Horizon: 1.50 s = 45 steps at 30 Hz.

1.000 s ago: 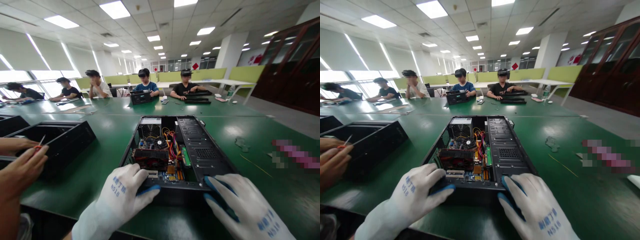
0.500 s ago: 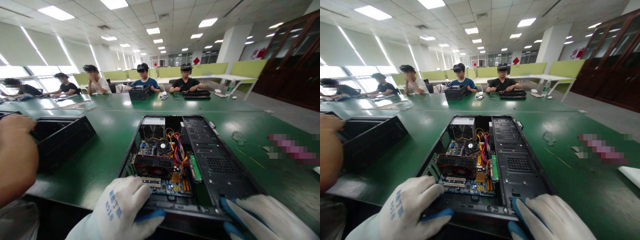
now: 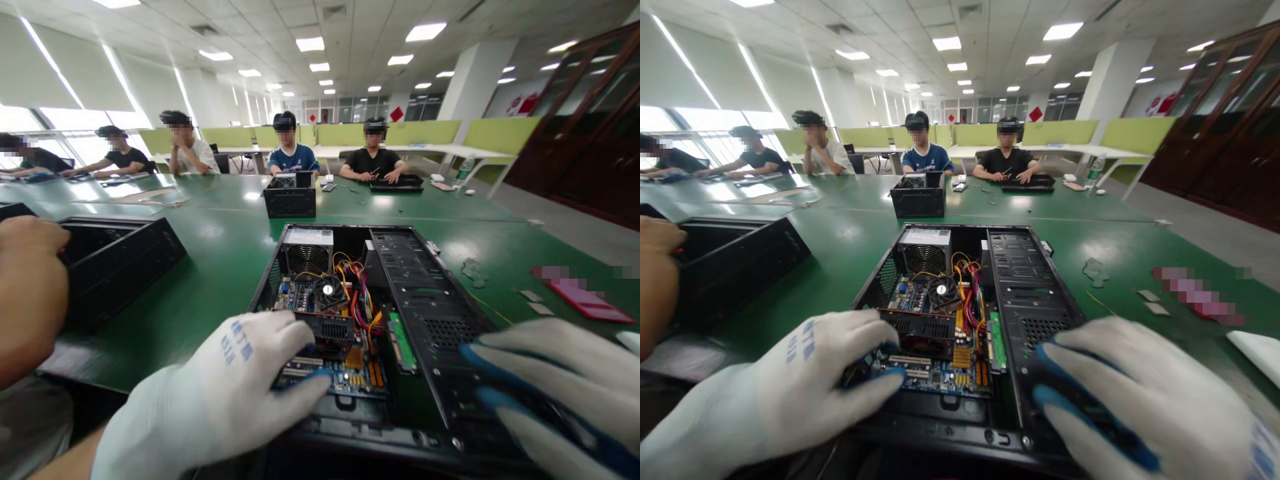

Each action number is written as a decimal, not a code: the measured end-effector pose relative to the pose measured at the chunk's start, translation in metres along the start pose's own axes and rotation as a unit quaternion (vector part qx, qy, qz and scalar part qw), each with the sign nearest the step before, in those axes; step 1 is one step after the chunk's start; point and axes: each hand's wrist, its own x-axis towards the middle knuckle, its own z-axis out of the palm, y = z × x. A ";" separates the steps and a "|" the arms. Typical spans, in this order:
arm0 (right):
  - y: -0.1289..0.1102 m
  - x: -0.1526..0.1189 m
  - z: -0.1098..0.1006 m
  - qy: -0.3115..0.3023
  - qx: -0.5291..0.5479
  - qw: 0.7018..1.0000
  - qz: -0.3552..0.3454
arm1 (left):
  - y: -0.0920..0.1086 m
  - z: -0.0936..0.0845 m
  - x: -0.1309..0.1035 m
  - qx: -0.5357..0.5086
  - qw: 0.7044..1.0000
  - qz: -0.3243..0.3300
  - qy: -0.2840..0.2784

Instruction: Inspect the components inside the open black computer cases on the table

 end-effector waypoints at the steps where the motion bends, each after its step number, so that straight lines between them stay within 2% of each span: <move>1: 0.002 0.022 -0.004 -0.062 0.006 0.997 -0.046 | -0.002 -0.001 0.012 0.000 1.000 -0.015 0.003; 4: 0.000 0.087 0.006 -0.139 -0.005 0.986 -0.096 | -0.010 0.000 0.054 0.009 0.998 -0.055 -0.006; 8: -0.015 0.147 0.061 -0.296 -0.072 0.938 -0.163 | -0.027 0.012 0.099 -0.013 0.995 -0.088 -0.049; 10: -0.021 0.162 0.094 -0.355 -0.102 0.913 -0.171 | -0.036 0.023 0.115 -0.017 0.993 -0.100 -0.060; 13: -0.026 0.170 0.137 -0.423 -0.133 0.876 -0.187 | -0.047 0.043 0.129 -0.004 0.989 -0.139 -0.048; 17: -0.026 0.168 0.169 -0.442 -0.156 0.853 -0.229 | -0.057 0.064 0.135 0.007 0.984 -0.173 -0.034; 20: -0.026 0.169 0.172 -0.432 -0.154 0.859 -0.229 | -0.061 0.069 0.134 -0.002 0.984 -0.176 -0.032; 24: -0.023 0.176 0.159 -0.428 -0.157 0.869 -0.192 | -0.060 0.064 0.131 -0.018 0.983 -0.177 -0.056; 29: -0.007 0.186 0.141 -0.373 -0.165 0.899 -0.160 | -0.058 0.061 0.129 0.008 0.979 -0.188 -0.085; 34: 0.008 0.189 0.136 -0.359 -0.178 0.906 -0.137 | -0.061 0.065 0.129 0.023 0.979 -0.184 -0.088; 45: 0.011 0.193 0.122 -0.318 -0.147 0.929 -0.119 | -0.068 0.069 0.125 0.031 0.978 -0.181 -0.097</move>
